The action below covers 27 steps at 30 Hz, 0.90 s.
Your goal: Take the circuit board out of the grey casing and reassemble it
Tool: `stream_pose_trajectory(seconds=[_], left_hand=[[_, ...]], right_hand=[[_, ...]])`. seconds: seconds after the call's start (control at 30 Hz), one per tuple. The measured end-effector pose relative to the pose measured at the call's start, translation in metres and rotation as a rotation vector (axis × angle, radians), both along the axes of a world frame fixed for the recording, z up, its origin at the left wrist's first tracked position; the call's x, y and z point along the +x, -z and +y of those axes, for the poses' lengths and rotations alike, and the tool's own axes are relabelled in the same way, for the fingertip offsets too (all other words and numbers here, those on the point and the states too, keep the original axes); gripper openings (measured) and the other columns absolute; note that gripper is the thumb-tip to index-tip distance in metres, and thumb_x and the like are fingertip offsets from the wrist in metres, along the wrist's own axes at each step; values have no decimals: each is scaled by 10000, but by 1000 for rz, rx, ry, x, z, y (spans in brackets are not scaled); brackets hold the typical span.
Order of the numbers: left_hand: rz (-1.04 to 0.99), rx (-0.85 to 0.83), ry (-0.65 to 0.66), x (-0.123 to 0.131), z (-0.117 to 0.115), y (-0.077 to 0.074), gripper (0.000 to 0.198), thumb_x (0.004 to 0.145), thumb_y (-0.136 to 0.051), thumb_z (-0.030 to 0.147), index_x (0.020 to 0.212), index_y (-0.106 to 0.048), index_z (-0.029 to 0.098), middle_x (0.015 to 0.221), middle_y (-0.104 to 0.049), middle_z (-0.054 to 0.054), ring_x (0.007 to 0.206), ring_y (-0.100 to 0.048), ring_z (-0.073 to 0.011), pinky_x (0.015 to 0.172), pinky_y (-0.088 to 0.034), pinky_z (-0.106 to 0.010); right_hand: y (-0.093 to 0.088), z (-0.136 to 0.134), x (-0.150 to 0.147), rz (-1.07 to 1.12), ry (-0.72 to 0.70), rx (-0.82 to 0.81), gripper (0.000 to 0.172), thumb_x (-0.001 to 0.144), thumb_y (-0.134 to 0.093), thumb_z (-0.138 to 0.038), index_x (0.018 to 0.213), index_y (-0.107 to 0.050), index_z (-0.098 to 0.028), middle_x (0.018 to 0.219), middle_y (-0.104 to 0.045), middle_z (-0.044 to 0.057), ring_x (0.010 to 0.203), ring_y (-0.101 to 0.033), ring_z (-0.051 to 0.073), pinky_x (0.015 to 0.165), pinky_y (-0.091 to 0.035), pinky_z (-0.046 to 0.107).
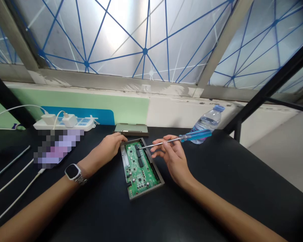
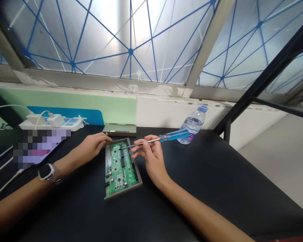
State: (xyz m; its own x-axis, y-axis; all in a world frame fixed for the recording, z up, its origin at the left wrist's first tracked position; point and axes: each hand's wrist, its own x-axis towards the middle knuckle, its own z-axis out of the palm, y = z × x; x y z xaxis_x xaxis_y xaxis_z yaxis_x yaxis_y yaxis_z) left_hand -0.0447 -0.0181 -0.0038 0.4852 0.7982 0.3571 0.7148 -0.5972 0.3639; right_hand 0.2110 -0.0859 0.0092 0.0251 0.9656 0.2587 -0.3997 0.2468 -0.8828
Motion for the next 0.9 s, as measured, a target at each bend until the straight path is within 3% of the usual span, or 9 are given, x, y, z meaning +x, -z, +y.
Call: stream_pose_trajectory(seconds=[0.3,0.47,0.57,0.73,0.83,0.9], left_hand=[[-105,-5,68,42,17,2,313,907,-440,78,977,-716,208,1013,-733,-64,954,-689,-230,891,-534,-391],[-293,3,71,51,4,0,222,963,-489,184,1053,-691,196,1091,-722,-80,1026,-673,-230,933,-523,-408],[-372,-39,98,53,-4,-5,234,981,-525,277,1140,-681,204,1157,-723,-84,1073,-671,-233,936,-530,-397],[-537,-123,98,58,-5,-10,275,961,-582,310,1177,-704,192,1206,-743,-78,1117,-681,-247,989,-517,-386],[-606,-195,118,59,-4,-11,266,976,-557,305,1107,-745,172,1131,-774,-76,1048,-712,-246,975,-528,-373],[-635,-228,127,58,-5,-11,276,985,-544,307,1105,-752,170,1094,-784,-72,1019,-722,-239,970,-531,-361]], right_hand=[[1,9,5,-32,20,29,228,925,-654,-312,1013,-451,-257,919,-705,9,745,-705,171,638,-581,314],[-6,14,10,-121,12,61,229,949,-628,-367,1034,-452,-247,937,-696,21,770,-719,180,667,-603,340],[-19,25,11,-242,-43,82,231,973,-584,-420,1016,-458,-232,934,-699,34,746,-724,173,689,-612,350],[-63,56,-3,-651,-233,168,220,1006,-503,-400,938,-498,-191,811,-701,49,625,-701,159,623,-607,332],[-84,71,-17,-860,-236,292,177,985,-532,-327,905,-560,-171,790,-697,45,562,-679,141,572,-586,303],[-88,77,-25,-897,-191,339,151,976,-534,-312,920,-574,-178,793,-691,34,531,-667,135,524,-566,287]])
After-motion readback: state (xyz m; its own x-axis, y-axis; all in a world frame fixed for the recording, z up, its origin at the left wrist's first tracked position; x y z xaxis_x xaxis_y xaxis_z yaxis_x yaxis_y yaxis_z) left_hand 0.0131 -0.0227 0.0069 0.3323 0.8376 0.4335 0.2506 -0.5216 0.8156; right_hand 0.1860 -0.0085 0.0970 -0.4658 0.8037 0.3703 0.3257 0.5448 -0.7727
